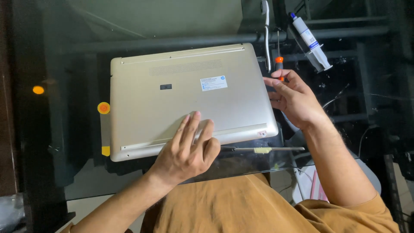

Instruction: The person uses a prying tool to separate the laptop screen from the base, then flips the device over. They use a screwdriver to remove screws from the bottom cover, detach the cover, and disconnect internal cables from the motherboard.

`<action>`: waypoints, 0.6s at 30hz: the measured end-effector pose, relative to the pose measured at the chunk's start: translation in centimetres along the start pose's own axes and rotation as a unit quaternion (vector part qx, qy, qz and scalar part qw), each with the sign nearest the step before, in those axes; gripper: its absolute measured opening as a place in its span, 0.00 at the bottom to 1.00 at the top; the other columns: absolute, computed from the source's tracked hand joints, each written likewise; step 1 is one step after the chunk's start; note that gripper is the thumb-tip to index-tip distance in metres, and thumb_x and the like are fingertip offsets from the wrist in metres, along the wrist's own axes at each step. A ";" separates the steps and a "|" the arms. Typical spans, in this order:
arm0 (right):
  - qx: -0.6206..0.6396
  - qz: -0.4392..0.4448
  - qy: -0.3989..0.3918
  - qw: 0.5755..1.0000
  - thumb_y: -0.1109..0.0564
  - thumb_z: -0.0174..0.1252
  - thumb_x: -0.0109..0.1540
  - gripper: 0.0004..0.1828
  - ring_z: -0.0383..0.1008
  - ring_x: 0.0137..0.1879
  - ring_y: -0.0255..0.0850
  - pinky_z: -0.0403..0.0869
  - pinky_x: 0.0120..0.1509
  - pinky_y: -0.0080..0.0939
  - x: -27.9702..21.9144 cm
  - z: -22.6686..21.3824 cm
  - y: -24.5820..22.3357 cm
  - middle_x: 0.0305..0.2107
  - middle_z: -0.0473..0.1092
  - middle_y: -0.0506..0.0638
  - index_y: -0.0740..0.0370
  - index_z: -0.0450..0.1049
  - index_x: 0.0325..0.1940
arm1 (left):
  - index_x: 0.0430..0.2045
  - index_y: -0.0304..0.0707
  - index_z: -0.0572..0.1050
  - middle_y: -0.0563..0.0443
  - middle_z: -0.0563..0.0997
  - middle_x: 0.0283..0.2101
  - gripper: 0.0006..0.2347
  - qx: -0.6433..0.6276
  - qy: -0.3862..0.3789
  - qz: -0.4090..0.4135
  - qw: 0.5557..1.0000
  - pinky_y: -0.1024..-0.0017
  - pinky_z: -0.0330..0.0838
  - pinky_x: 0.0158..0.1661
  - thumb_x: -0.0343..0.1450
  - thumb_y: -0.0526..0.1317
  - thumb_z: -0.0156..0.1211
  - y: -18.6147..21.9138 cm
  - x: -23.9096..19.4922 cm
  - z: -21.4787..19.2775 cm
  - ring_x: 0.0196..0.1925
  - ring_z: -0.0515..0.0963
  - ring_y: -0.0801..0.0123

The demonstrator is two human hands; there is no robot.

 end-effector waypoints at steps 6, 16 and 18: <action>0.014 -0.025 -0.057 0.998 0.55 0.47 0.72 0.11 0.78 0.39 0.36 0.77 0.39 0.34 0.8 0.3 0.8 0.42 0.75 0.52 0.58 0.65 0.59 | 0.28 0.43 0.65 0.44 0.82 0.41 0.09 0.054 0.004 0.030 0.998 0.65 0.88 0.41 0.78 0.37 0.55 -2.5 4.9 -4.1 0.43 0.87 0.56; -0.151 -0.178 -0.007 0.972 0.59 0.51 0.71 0.06 0.78 0.61 0.39 0.82 0.57 0.38 -0.8 1.4 -1.4 0.46 0.74 0.54 0.61 0.66 0.52 | 0.39 0.40 0.69 0.57 0.70 0.27 0.04 0.060 -0.011 0.031 0.998 0.77 0.78 0.23 0.83 0.33 0.53 -10.3 11.7 -3.1 0.21 0.70 0.79; -0.228 -0.189 0.011 0.955 0.56 0.54 0.70 0.08 0.80 0.58 0.39 0.82 0.57 0.37 -1.5 2.0 -2.0 0.46 0.77 0.54 0.62 0.68 0.51 | 0.42 0.34 0.70 0.56 0.72 0.21 0.03 0.009 -0.025 0.031 0.999 0.78 0.71 0.14 0.85 0.31 0.53 -11.9 12.8 -2.2 0.18 0.72 0.77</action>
Point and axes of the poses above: each hand's wrist, its own x-axis towards the middle knuckle, its own z-axis out of the palm, y = z × x, the point moved 8 cm from there along x, towards the middle knuckle
